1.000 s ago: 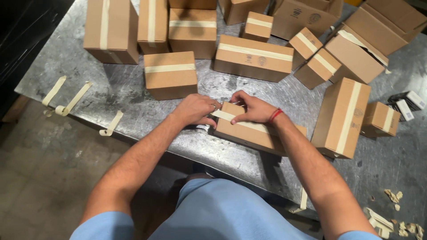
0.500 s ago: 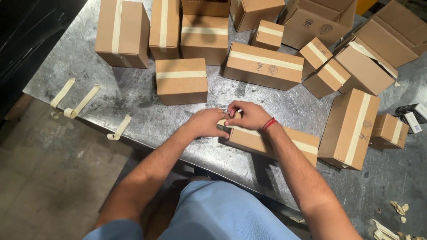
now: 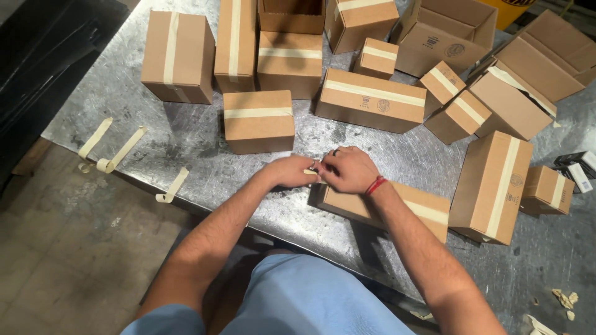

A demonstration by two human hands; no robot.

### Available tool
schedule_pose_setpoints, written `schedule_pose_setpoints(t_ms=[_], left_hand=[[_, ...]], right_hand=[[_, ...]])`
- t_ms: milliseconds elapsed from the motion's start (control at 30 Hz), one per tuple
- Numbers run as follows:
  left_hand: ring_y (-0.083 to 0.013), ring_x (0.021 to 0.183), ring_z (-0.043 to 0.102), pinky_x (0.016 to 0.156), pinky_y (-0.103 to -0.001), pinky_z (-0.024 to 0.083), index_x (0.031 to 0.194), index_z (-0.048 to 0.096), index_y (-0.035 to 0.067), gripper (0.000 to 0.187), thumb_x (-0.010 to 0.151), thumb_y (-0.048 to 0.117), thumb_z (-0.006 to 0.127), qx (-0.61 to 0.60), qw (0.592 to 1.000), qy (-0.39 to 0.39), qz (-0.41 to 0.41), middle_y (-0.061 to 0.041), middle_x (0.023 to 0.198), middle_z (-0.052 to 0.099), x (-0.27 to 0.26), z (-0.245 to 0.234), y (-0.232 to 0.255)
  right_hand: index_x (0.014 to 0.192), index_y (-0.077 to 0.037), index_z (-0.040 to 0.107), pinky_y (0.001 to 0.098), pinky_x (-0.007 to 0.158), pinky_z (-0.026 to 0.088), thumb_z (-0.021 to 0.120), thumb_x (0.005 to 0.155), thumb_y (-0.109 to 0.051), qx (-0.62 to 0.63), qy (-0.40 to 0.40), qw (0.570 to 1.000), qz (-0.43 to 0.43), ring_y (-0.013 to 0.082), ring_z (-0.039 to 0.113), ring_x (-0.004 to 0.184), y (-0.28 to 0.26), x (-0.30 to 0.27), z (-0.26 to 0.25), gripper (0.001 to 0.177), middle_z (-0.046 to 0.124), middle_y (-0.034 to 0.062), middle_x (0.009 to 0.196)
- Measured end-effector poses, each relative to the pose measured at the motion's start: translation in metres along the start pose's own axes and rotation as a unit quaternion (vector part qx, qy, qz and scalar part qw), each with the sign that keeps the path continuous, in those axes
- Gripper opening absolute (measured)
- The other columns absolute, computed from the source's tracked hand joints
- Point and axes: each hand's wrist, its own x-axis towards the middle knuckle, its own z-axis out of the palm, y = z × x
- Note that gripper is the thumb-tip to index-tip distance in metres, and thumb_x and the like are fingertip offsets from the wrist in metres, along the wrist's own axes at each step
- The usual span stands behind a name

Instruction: The person applies tape to several cardboard boxes on a metal workbench by hand, using a roll of tape to secure the flaps of boxes of various sizes and shapes.

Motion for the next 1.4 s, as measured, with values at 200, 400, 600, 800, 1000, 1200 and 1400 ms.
schedule_pose_setpoints(t_ms=[200, 400, 600, 800, 1000, 1200, 1400], left_hand=[[-0.0434, 0.125, 0.058, 0.107, -0.054, 0.047, 0.121, 0.065, 0.02, 0.035, 0.094, 0.036, 0.049, -0.066, 0.996, -0.043, 0.04, -0.023, 0.122, 0.068, 0.045, 0.033, -0.036], [-0.0415, 0.128, 0.058, 0.109, -0.054, 0.045, 0.125, 0.068, 0.017, 0.045, 0.093, 0.043, 0.051, -0.009, 0.997, -0.077, 0.015, -0.021, 0.125, 0.069, 0.037, 0.008, -0.02], [-0.0327, 0.125, 0.062, 0.104, -0.047, 0.05, 0.117, 0.072, 0.029, 0.039, 0.089, 0.051, 0.054, 0.077, 0.994, -0.077, -0.006, -0.012, 0.119, 0.072, 0.056, 0.003, -0.026], [-0.0368, 0.125, 0.062, 0.105, -0.051, 0.05, 0.114, 0.075, 0.023, 0.037, 0.085, 0.042, 0.061, 0.08, 0.991, -0.102, -0.014, -0.015, 0.122, 0.071, 0.086, 0.019, -0.034], [-0.0331, 0.109, 0.071, 0.091, -0.055, 0.056, 0.108, 0.078, 0.022, 0.038, 0.089, 0.043, 0.053, 0.251, 0.966, 0.006, -0.067, -0.011, 0.108, 0.076, 0.108, 0.044, -0.068], [-0.0265, 0.103, 0.066, 0.093, -0.047, 0.049, 0.104, 0.077, 0.018, 0.024, 0.094, 0.031, 0.06, 0.257, 0.94, 0.216, 0.054, -0.005, 0.102, 0.065, 0.056, 0.095, -0.075], [-0.0289, 0.133, 0.044, 0.109, -0.049, 0.037, 0.16, 0.034, 0.03, 0.073, 0.094, 0.034, 0.065, 0.187, 0.972, 0.139, -0.018, -0.004, 0.135, 0.045, 0.012, 0.097, -0.055]], right_hand=[[0.092, -0.025, 0.071, 0.0465, 0.087, 0.054, 0.047, 0.09, -0.058, -0.073, -0.02, 0.966, 0.246, 0.0309, 0.07, 0.099, -0.017, 0.005, 0.033, 0.041, 0.071, 0.0056, 0.091], [0.082, -0.019, 0.069, 0.0442, 0.102, 0.049, 0.054, 0.092, -0.047, 0.061, 0.045, 0.978, 0.192, 0.031, 0.066, 0.112, -0.027, -0.011, 0.028, 0.033, 0.073, -0.0009, 0.112], [0.087, -0.022, 0.07, 0.0446, 0.109, 0.044, 0.058, 0.09, -0.043, 0.082, 0.056, 0.978, 0.186, 0.0252, 0.065, 0.115, -0.018, -0.014, 0.033, 0.025, 0.071, -0.0076, 0.112], [0.086, -0.026, 0.067, 0.0475, 0.117, 0.032, 0.058, 0.093, -0.039, 0.029, 0.081, 0.988, 0.129, 0.0148, 0.063, 0.108, -0.015, -0.018, 0.041, 0.018, 0.065, -0.0101, 0.099], [0.088, -0.027, 0.066, 0.0506, 0.113, 0.035, 0.057, 0.096, -0.04, 0.016, 0.112, 0.989, 0.096, 0.0153, 0.064, 0.107, -0.015, -0.021, 0.045, 0.018, 0.065, -0.0083, 0.096], [0.09, -0.026, 0.066, 0.0449, 0.11, 0.042, 0.061, 0.086, -0.054, 0.041, 0.078, 0.99, 0.11, 0.0169, 0.064, 0.109, -0.016, -0.021, 0.041, 0.028, 0.065, -0.0086, 0.104], [0.095, -0.019, 0.068, 0.0491, 0.112, 0.043, 0.068, 0.075, -0.057, 0.095, 0.033, 0.989, 0.107, 0.025, 0.065, 0.115, -0.031, -0.025, 0.01, 0.043, 0.068, -0.002, 0.115]])
